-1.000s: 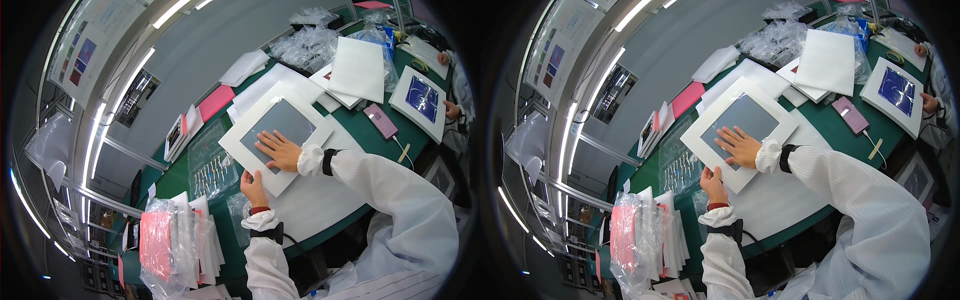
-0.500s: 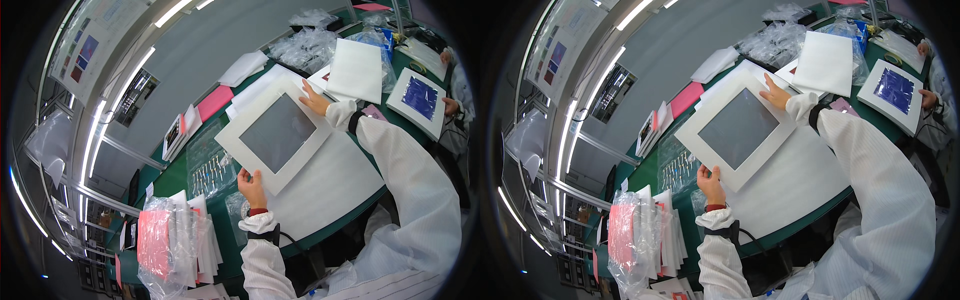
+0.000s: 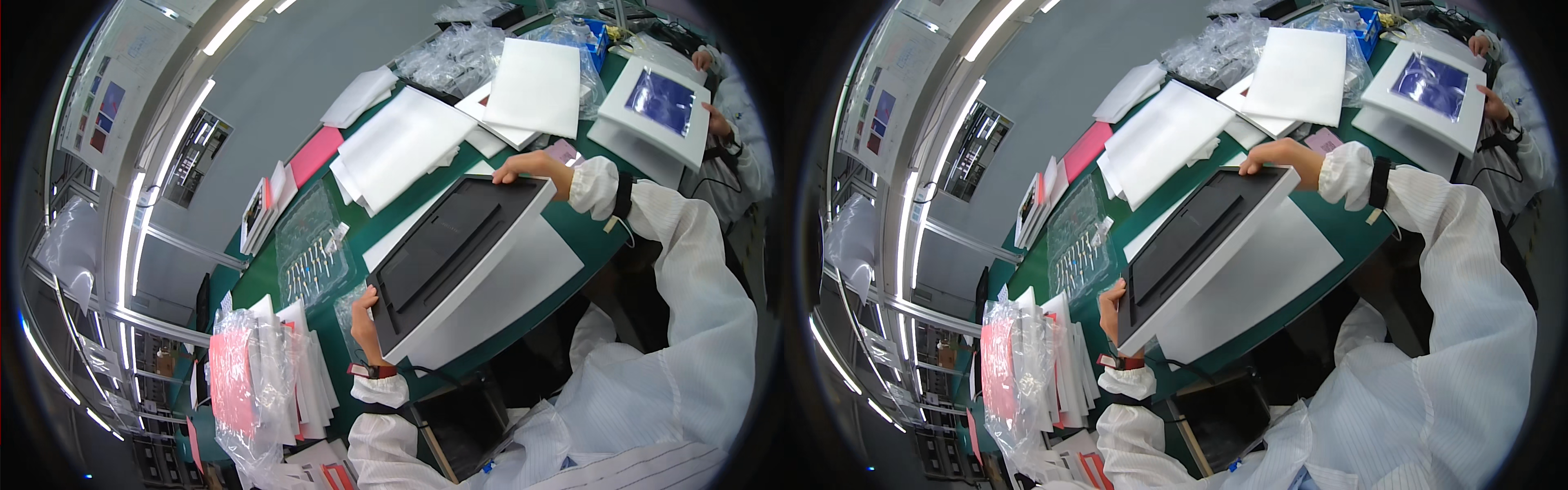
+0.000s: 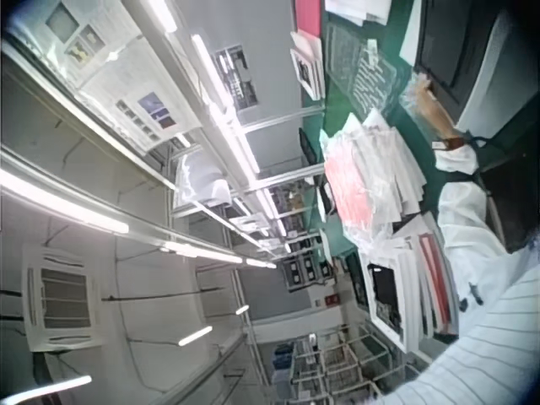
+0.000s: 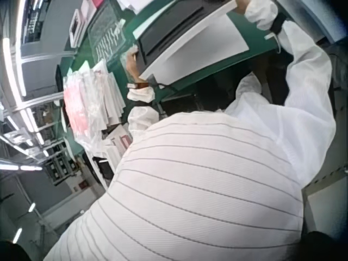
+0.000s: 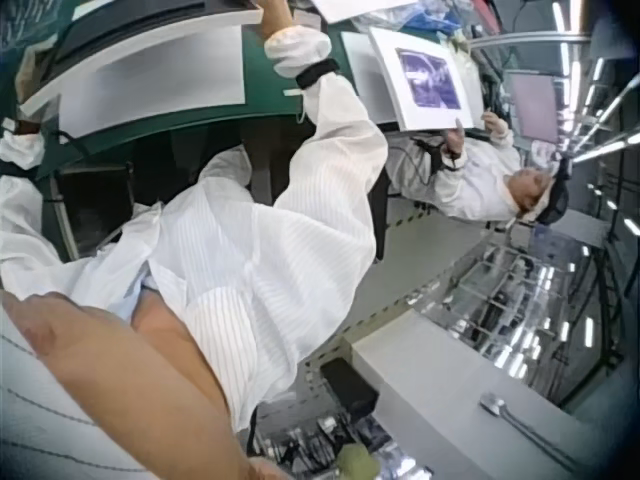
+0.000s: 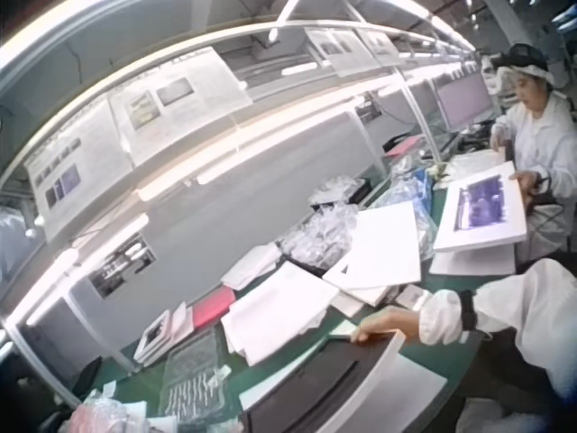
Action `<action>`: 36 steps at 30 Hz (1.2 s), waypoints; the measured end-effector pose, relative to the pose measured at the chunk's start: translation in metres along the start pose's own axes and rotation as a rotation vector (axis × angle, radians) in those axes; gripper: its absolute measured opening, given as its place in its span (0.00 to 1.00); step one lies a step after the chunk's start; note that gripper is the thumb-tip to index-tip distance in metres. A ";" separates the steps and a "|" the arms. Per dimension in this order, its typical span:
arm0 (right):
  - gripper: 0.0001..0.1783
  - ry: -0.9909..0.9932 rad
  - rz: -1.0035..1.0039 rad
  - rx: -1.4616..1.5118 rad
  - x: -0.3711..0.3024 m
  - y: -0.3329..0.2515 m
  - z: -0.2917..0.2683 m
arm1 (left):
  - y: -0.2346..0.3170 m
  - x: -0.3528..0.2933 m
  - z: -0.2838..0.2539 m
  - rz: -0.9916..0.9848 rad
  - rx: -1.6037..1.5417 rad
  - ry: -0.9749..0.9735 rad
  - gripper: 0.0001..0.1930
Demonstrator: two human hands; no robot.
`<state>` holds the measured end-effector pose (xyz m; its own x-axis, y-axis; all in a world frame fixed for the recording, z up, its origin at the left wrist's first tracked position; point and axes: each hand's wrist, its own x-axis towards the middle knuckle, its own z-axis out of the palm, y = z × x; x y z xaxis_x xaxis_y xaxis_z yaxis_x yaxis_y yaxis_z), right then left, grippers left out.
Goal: Assembling and checking the back casing and internal components of an electronic display unit.
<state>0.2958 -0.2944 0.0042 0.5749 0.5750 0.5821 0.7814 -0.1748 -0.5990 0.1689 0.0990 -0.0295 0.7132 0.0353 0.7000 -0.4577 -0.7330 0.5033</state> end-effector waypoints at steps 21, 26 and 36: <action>0.07 -0.284 -0.091 -0.340 -0.067 -0.006 0.012 | 0.137 -0.053 -0.149 -0.940 0.555 -1.204 0.19; 0.08 -0.349 0.205 -0.012 -0.026 -0.007 0.036 | 0.161 0.004 -0.106 -0.740 0.358 -0.990 0.15; 0.12 -0.258 0.138 -0.348 0.024 0.004 0.135 | -0.013 0.056 0.111 -0.060 0.205 -0.621 0.19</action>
<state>0.2800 -0.1730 -0.0586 0.6342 0.7004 0.3273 0.7624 -0.4964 -0.4151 0.2734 0.0351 -0.0524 0.9363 -0.2735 0.2203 -0.3409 -0.8586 0.3829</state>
